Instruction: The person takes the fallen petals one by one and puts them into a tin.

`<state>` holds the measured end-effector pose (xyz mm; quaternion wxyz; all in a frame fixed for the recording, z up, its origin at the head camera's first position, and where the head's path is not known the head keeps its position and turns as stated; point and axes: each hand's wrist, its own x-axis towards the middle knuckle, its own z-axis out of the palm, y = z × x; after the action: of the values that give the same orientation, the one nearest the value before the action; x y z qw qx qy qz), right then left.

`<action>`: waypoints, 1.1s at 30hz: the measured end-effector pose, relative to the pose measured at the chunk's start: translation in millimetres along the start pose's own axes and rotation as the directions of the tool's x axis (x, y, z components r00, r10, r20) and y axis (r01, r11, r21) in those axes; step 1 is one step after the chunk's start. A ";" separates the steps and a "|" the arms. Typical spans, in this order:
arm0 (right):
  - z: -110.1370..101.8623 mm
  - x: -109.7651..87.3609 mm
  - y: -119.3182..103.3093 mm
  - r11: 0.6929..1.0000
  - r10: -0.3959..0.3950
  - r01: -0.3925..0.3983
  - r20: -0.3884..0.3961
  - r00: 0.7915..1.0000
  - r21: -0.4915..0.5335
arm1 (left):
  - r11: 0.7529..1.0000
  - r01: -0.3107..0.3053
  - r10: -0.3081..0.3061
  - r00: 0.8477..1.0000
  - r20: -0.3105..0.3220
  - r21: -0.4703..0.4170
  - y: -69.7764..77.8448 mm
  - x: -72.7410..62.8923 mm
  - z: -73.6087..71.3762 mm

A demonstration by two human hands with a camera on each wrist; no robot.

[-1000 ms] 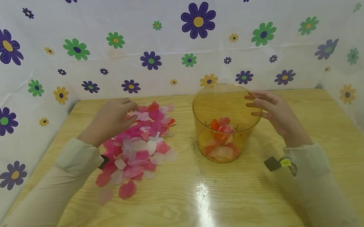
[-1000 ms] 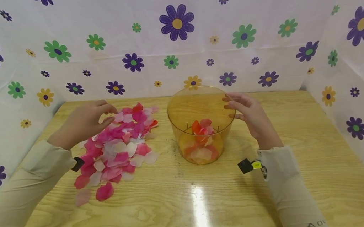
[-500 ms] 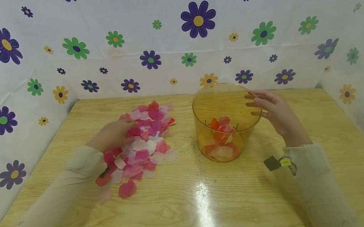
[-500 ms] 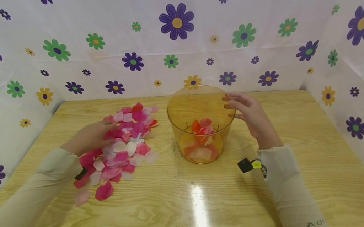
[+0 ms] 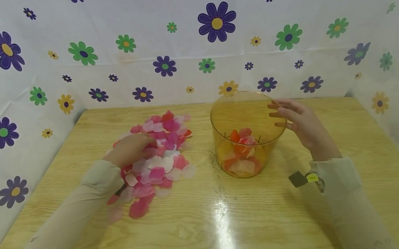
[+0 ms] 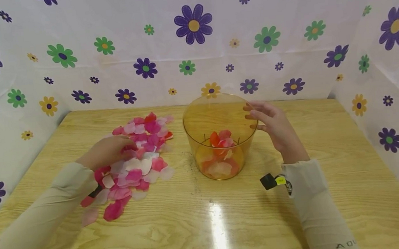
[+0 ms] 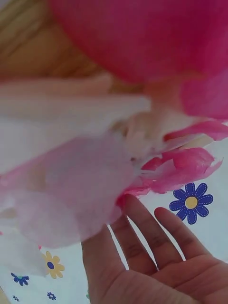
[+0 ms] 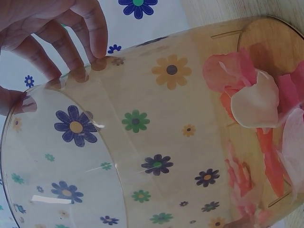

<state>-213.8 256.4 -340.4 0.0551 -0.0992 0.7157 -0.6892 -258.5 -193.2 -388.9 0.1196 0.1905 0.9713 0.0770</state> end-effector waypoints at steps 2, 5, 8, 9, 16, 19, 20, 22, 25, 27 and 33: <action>0.1 -0.3 -0.2 1.000 0.000 0.000 0.001 1.000 0.005 | 1.000 0.005 -0.005 1.000 -0.003 -0.008 0.6 1.0 -0.1; 0.4 -0.2 -0.2 1.000 0.000 0.000 0.000 1.000 0.007 | 1.000 -0.019 0.019 1.000 -0.021 0.017 1.0 2.1 -0.7; 0.5 -0.3 -0.1 1.000 -0.002 0.002 0.000 1.000 0.007 | 0.997 -0.057 0.060 0.997 -0.045 0.052 2.4 2.6 -3.2; 0.5 -0.3 -0.1 1.000 -0.002 0.002 0.000 1.000 0.006 | 0.995 -0.070 0.074 0.996 -0.053 0.064 3.1 2.5 -4.3; 0.8 -0.6 -0.5 1.000 0.000 0.000 -0.003 1.000 0.013 | 0.994 -0.100 0.102 0.992 -0.071 0.035 7.1 2.5 -13.3; 0.8 -0.6 -0.5 1.000 -0.002 0.002 -0.004 1.000 0.016 | 0.994 -0.105 0.105 0.992 -0.075 0.001 8.6 2.5 -18.4; 0.8 -0.6 -0.5 1.000 -0.002 0.003 -0.004 1.000 0.013 | 0.994 -0.110 0.110 0.991 -0.077 -0.002 9.1 2.3 -20.3; 0.8 -0.6 -0.4 1.000 -0.003 0.003 -0.005 1.000 0.018 | 0.993 -0.115 0.114 0.990 -0.079 -0.007 10.9 1.2 -25.0; 0.7 -0.6 -0.1 1.000 -0.005 0.005 -0.004 1.000 0.018 | 0.992 -0.129 0.130 0.987 -0.090 0.013 13.5 -0.6 -33.3; 0.9 -0.5 0.0 1.000 -0.007 0.007 -0.003 1.000 0.017 | 0.990 -0.133 0.136 0.986 -0.097 0.034 16.1 -2.1 -40.0; 1.1 -0.6 0.1 1.000 -0.005 0.005 -0.002 1.000 0.000 | 0.982 -0.162 0.175 0.975 -0.140 0.100 34.4 -2.9 -63.9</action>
<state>-213.0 255.5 -340.6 0.0527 -0.1001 0.7156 -0.6893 -260.5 -169.5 -320.3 0.0317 0.2712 0.9602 0.0579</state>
